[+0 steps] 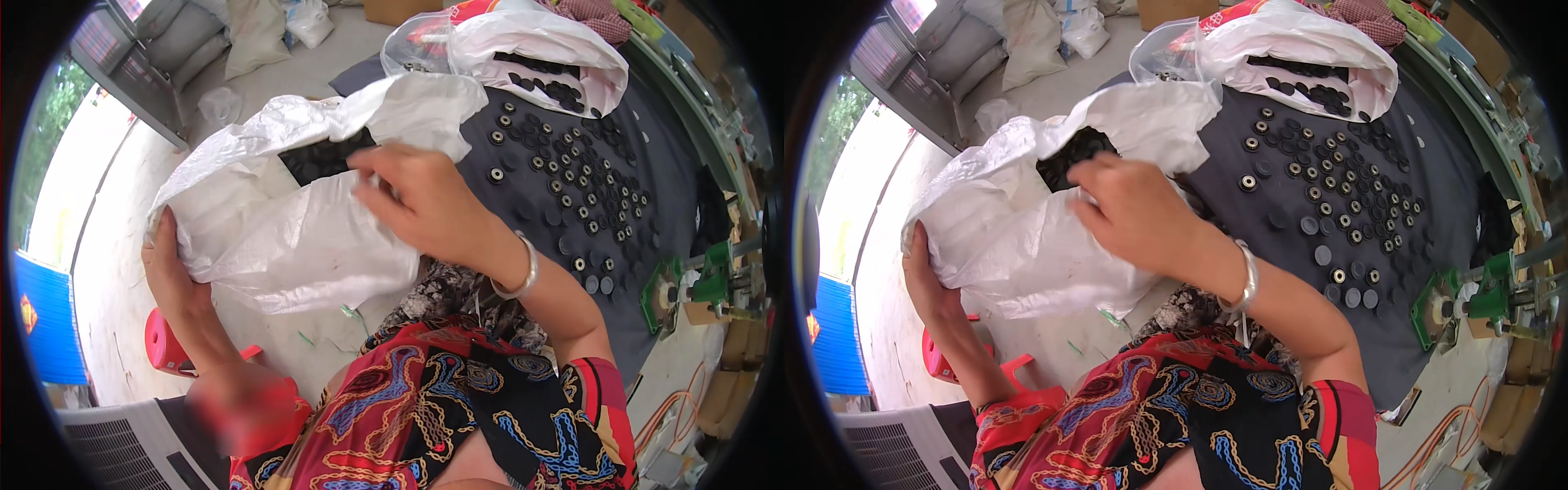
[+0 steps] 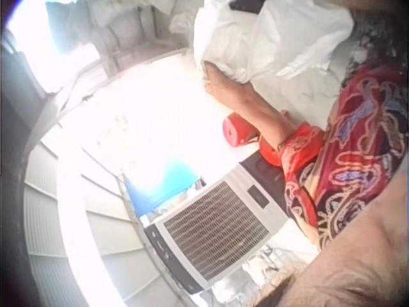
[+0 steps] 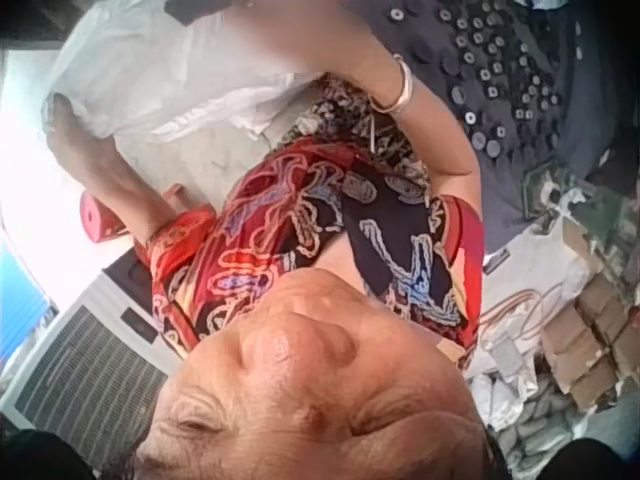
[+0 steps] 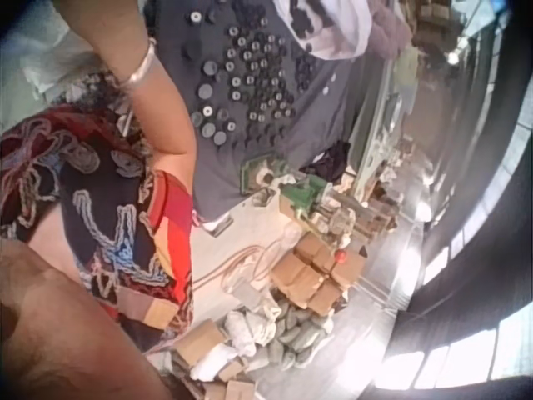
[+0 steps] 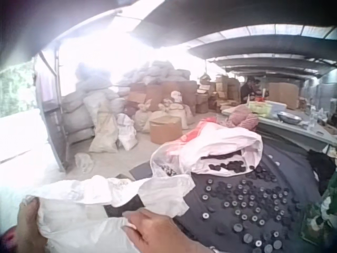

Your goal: The person uses a rubber mallet to tap metal snap fasteners onto a gray fabric sheet laid on a table. They then pick up black plastic caps from a white bag and place them over the fasteners, arranging them in rows.

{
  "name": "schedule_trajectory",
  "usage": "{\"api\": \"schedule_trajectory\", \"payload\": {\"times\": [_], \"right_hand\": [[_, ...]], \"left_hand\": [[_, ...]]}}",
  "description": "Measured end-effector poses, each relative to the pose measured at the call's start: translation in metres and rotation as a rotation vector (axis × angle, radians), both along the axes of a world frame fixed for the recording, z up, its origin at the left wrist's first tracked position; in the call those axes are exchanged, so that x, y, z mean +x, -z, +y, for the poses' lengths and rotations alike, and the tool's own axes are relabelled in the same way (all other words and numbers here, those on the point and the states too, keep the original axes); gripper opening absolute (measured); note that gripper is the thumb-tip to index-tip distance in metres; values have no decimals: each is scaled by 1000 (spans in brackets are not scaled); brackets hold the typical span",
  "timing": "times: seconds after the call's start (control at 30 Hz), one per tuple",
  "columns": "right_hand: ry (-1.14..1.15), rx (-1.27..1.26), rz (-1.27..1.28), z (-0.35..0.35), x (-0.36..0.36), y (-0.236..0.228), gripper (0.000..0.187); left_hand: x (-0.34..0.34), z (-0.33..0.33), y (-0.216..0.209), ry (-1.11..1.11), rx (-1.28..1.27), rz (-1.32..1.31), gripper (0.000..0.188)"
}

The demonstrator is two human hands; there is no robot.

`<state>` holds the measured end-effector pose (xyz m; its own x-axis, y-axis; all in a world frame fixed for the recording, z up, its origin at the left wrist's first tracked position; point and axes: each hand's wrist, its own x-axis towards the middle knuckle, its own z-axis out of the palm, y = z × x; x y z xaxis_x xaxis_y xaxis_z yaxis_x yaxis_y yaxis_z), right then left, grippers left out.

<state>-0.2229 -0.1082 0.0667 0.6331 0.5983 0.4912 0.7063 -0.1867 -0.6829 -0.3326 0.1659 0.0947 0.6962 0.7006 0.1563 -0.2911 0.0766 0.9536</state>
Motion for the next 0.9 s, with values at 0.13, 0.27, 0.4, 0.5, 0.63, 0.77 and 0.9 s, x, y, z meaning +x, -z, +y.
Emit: {"api": "schedule_trajectory", "payload": {"times": [0.13, 0.27, 0.4, 0.5, 0.63, 0.77, 0.9], "right_hand": [[167, -365, -414, 38, 24, 41, 58], [-151, -805, -28, 31, 6, 74, 63], [-260, -798, 114, 32, -21, 111, 56], [-287, -755, 153, 38, -33, 112, 49], [-228, -707, 57, 20, -27, 106, 41], [-128, -637, -309, 18, -21, 49, 30], [93, -712, -523, 33, -1, 0, 32]], "left_hand": [[1, 4, 0, -15, 19, -10, 29], [24, 40, 20, -82, 28, 103, 32], [83, 117, 100, -257, 227, 460, 43], [85, 233, 216, -223, 1627, 254, 48], [129, 173, 242, 24, 1103, 478, 48], [119, 78, 162, -278, 1000, 411, 41], [82, 34, 104, -902, 1513, 405, 40]]}}
